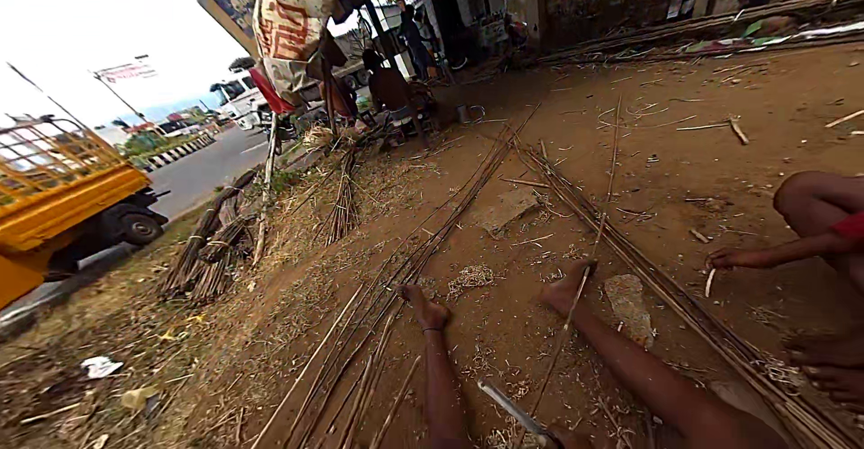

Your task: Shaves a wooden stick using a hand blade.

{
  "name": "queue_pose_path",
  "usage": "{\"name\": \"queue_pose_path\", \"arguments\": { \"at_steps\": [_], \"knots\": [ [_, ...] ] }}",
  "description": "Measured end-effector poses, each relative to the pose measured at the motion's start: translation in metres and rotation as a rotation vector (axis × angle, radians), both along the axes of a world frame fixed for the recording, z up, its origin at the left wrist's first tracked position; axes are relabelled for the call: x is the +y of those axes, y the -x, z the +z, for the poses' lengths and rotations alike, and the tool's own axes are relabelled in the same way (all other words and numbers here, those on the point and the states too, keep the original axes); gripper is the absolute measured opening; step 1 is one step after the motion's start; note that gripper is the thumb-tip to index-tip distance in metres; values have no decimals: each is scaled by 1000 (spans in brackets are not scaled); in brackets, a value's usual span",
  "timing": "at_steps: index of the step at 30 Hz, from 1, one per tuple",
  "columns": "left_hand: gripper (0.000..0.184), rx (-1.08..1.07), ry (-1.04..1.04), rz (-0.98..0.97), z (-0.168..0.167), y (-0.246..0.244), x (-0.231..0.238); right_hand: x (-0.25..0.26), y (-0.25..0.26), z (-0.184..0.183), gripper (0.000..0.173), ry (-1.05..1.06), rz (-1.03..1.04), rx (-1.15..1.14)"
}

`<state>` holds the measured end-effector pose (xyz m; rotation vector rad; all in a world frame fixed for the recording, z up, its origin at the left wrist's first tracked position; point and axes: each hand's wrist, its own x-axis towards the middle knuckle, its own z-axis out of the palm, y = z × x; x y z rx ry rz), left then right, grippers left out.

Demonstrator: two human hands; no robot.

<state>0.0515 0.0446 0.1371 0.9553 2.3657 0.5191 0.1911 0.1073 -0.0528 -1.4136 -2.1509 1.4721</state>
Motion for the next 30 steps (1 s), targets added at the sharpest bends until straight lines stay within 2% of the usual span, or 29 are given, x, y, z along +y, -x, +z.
{"name": "queue_pose_path", "arguments": {
  "at_steps": [1, 2, 3, 4, 5, 6, 9, 10, 13, 14, 16, 17, 18, 20, 21, 23, 25, 28, 30],
  "knots": [
    [39, -40, 26, -23, -16, 6, -1, -2, 0, 7, 49, -45, 166, -77],
    [36, -54, 9, -53, -51, 15, -12, 3, 0, 5, 49, -53, 206, -119],
    [36, -47, 9, -87, -92, 25, -28, 14, 0, -2, 48, -19, 118, -133],
    [38, -74, 51, -107, -119, 31, -38, 25, -1, -9, 47, 37, -49, -124],
    [39, -106, 92, -113, -129, 33, -42, 32, -3, -14, 46, 71, -196, -96],
    [40, -121, 117, -114, -132, 34, -43, 31, -5, -15, 46, 71, -203, -97],
    [41, -125, 120, -102, -126, 40, -41, 12, -4, 0, 48, -29, 241, -156],
    [42, -124, 114, -102, -125, 42, -40, 18, -3, -1, 48, -50, 242, -166],
    [42, -155, 130, -115, -128, 36, -39, 48, -8, -21, 46, 30, -177, -105],
    [42, -160, 153, -116, -129, 33, -41, 45, -10, -19, 46, 46, -129, -122],
    [44, -142, 194, -125, -127, 36, -40, 30, -7, -4, 49, -7, 218, -183],
    [44, -140, 197, -129, -127, 37, -38, 30, -4, -1, 49, -50, 276, -190],
    [44, -150, 204, -131, -128, 36, -37, 35, -6, -4, 48, -64, 205, -191],
    [45, -177, 203, -134, -129, 35, -34, 51, -6, -16, 45, -14, -134, -99],
    [45, -186, 206, -136, -129, 35, -35, 51, -6, -20, 45, 6, -188, -76],
    [47, -191, 223, -142, -124, 38, -42, 39, -8, -13, 46, 12, -45, -111],
    [48, -175, 185, -166, -122, 42, -44, 53, -14, -6, 47, -20, 1, -146],
    [48, -164, 184, -173, -126, 41, -48, 58, -17, -19, 46, 53, -146, -65],
    [48, -164, 205, -175, -126, 41, -46, 34, -11, -3, 46, 39, 116, -129]
  ]
}}
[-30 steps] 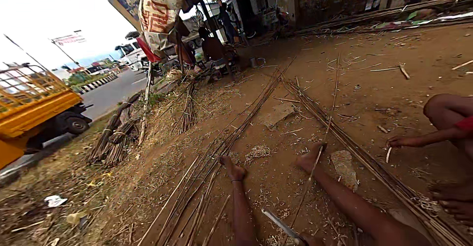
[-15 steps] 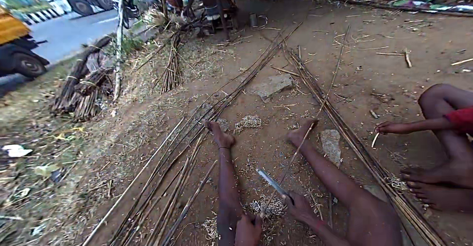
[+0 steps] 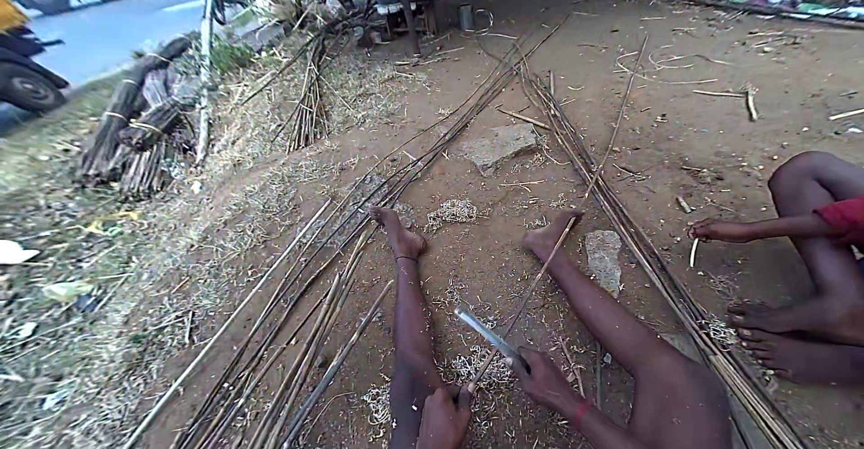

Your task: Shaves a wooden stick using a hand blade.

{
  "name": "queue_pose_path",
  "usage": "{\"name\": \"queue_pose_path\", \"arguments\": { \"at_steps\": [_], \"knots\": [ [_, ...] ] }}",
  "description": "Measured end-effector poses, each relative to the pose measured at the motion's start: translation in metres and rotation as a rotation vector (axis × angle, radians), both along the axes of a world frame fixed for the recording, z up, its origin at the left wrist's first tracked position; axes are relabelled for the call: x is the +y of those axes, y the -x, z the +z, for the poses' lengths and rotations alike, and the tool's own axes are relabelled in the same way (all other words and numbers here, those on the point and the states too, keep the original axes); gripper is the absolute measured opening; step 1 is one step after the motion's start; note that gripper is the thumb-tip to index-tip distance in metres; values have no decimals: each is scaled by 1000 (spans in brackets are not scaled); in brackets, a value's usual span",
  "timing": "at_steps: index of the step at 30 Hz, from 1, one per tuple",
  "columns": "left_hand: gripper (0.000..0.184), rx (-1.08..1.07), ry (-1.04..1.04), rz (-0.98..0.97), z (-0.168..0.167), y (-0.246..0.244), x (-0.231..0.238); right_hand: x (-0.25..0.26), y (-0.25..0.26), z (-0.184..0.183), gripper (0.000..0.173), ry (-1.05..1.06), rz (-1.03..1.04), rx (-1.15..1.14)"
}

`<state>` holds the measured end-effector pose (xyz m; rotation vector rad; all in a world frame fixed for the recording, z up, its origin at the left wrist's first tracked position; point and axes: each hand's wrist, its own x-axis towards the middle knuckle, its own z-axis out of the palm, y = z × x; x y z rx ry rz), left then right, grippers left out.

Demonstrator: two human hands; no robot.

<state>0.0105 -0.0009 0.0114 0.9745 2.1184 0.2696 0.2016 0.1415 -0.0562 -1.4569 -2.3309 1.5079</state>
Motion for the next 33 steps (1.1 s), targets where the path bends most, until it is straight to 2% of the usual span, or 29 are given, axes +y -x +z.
{"name": "queue_pose_path", "arguments": {
  "at_steps": [1, 2, 5, 6, 9, 10, 13, 14, 16, 17, 18, 20, 21, 24, 25, 28, 31, 33],
  "knots": [
    [48, 1, 0, -10, 0, 2, 3, -5, 5, 8, 48, -15, 118, -27],
    [48, -4, 2, -19, 0, 3, 3, -3, 6, 10, 49, -39, 138, -56],
    [49, -35, 38, -21, 1, -1, 5, 20, 2, -12, 45, -4, -265, 12],
    [50, -42, 57, -23, 3, -2, 3, 15, 1, -16, 45, 12, -265, 20],
    [51, -40, 59, -44, 7, 5, 4, -8, 4, 3, 50, -32, 71, -23],
    [51, -38, 55, -51, 6, 6, 6, -2, 2, 5, 51, -63, 85, -60],
    [50, -51, 78, -55, 3, 0, 1, 11, -3, -10, 47, 4, -231, -18],
    [51, -52, 92, -57, 3, -1, 0, 2, -2, -9, 47, 5, -169, -33],
    [52, -38, 91, -73, 1, 2, 0, -21, 4, 10, 50, -39, 126, -89],
    [53, -33, 86, -81, 1, 3, 3, -22, 7, 14, 51, -69, 166, -98],
    [53, -35, 96, -91, 0, 2, 4, -13, 4, 11, 50, -70, 111, -103],
    [54, -52, 131, -107, 0, -3, 3, 8, -1, -7, 48, -14, -152, -64],
    [55, -51, 140, -110, 0, -3, 2, 9, -2, -11, 48, -16, -182, -55],
    [57, -26, 110, -122, 1, 2, 0, -16, 3, 12, 51, -60, 92, -103],
    [57, -14, 95, -130, 1, 3, 3, -9, 3, 14, 51, -91, 97, -119],
    [55, -2, 129, -124, 2, -4, 0, 11, -5, -3, 50, -31, -126, -97],
    [54, 49, 108, -133, 3, -2, -3, -20, 3, 14, 52, -92, 160, -109],
    [55, 46, 103, -133, 3, -2, 1, -10, 3, 15, 52, -122, 133, -130]
  ]
}}
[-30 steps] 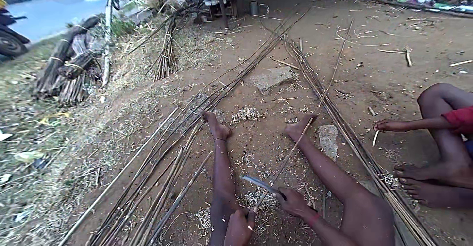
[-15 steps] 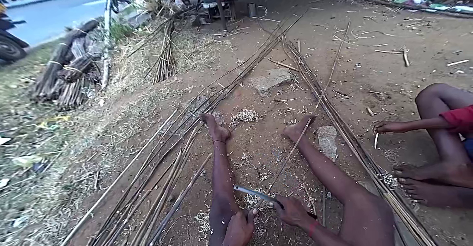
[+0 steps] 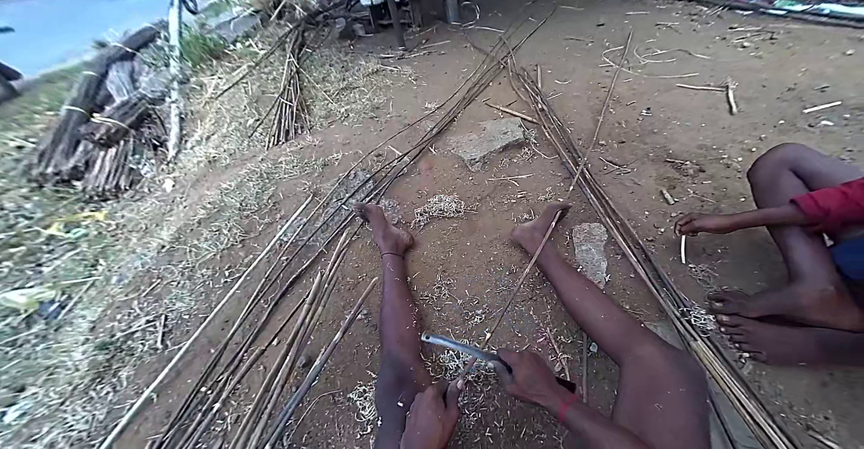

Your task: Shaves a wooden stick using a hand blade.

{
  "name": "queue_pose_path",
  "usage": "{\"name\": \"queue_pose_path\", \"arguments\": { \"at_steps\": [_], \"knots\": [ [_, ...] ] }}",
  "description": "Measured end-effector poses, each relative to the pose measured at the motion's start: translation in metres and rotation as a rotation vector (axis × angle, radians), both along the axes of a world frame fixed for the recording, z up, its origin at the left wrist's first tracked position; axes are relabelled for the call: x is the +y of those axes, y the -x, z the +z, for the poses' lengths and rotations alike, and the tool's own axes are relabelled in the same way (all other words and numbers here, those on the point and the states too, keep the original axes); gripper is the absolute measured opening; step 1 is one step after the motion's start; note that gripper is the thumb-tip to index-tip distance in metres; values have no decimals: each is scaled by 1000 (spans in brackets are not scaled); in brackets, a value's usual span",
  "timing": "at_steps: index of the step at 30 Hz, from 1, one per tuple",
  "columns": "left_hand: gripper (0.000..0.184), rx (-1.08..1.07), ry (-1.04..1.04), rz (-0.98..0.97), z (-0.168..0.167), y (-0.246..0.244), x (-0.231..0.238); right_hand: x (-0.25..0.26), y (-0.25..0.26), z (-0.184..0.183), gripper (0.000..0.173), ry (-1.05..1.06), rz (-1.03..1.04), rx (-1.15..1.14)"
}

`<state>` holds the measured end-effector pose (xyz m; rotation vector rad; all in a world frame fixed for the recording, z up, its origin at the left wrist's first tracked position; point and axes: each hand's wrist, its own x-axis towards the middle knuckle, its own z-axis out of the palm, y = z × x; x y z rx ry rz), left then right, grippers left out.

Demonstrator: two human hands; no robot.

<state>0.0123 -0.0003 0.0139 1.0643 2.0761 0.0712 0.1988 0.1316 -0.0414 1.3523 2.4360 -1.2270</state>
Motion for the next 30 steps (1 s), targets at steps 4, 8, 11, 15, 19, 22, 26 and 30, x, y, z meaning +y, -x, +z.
{"name": "queue_pose_path", "arguments": {
  "at_steps": [4, 8, 11, 15, 19, 22, 26, 30],
  "knots": [
    [57, -90, 57, 18, 2, 0, 4, 15, -5, -10, 50, 52, -161, 10],
    [57, -148, 18, 11, 3, 11, 16, 14, 1, 5, 50, -6, -63, 10],
    [57, -201, 41, 2, 2, 10, 14, 32, -3, -12, 48, 38, -292, 37],
    [56, -191, -20, -18, 4, 14, 17, 40, -7, 1, 50, 1, -180, -3],
    [56, -158, 27, -10, 2, 9, 10, 23, -6, -5, 50, 82, -161, 24],
    [56, -178, -3, -16, 1, 14, 17, 11, 5, 14, 52, 12, 10, -14],
    [59, -223, 49, -22, -2, 14, 16, 27, 2, -8, 50, 50, -283, 50],
    [57, -227, -11, -35, 3, 18, 18, 40, -7, 8, 51, 10, -191, -16]
  ]
}}
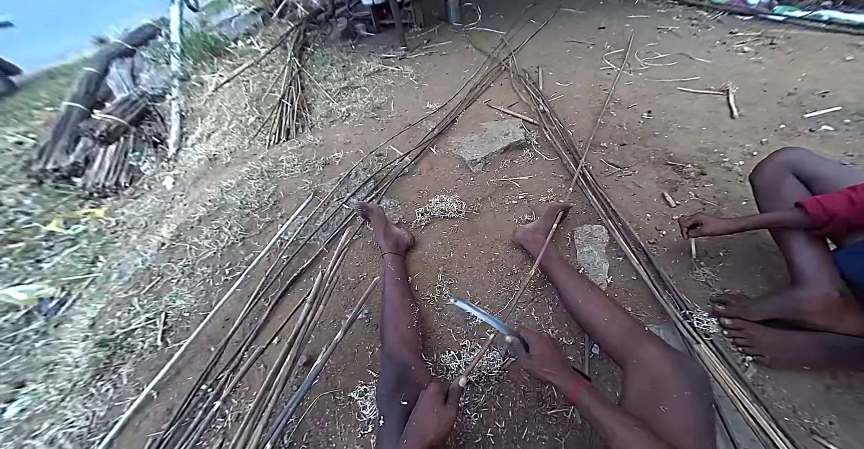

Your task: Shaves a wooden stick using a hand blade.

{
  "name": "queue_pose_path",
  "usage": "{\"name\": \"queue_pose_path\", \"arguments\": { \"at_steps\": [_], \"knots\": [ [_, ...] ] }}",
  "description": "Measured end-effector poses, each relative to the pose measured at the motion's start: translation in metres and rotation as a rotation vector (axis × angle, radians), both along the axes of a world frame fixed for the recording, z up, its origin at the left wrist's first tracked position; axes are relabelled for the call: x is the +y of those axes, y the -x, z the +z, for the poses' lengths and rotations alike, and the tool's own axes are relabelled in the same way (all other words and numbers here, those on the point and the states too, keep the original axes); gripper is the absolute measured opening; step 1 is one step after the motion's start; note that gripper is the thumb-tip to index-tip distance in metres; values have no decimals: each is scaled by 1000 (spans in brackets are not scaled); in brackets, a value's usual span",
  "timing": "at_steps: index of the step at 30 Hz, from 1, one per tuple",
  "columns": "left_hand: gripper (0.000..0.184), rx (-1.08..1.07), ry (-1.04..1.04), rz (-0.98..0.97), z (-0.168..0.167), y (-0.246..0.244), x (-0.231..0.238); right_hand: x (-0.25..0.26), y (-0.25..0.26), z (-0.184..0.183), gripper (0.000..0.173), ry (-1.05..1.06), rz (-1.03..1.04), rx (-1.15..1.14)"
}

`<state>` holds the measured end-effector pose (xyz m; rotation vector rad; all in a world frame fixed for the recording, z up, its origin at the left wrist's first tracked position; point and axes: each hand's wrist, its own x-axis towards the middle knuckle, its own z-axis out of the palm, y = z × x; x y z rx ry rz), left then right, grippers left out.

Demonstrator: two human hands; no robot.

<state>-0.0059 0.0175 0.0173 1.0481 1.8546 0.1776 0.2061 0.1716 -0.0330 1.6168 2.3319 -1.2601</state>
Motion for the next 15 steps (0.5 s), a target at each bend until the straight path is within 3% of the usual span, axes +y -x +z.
{"name": "queue_pose_path", "arguments": {
  "at_steps": [2, 6, 10, 13, 15],
  "knots": [
    [57, -4, 30, 7, -1, 0, -7, 0, -2, -12, 49, 55, -104, 52],
    [58, -17, -3, -4, -5, 5, -1, -49, 17, 10, 52, -1, 218, 14],
    [56, -76, 7, 11, -11, 6, -5, -14, 10, -11, 49, 29, -136, 68],
    [57, -79, -3, 0, -10, 11, -7, -41, 16, 3, 51, 2, 91, 26],
    [58, -94, -10, 2, -11, 11, -2, -30, 15, 5, 50, -25, 82, 24]
  ]
}}
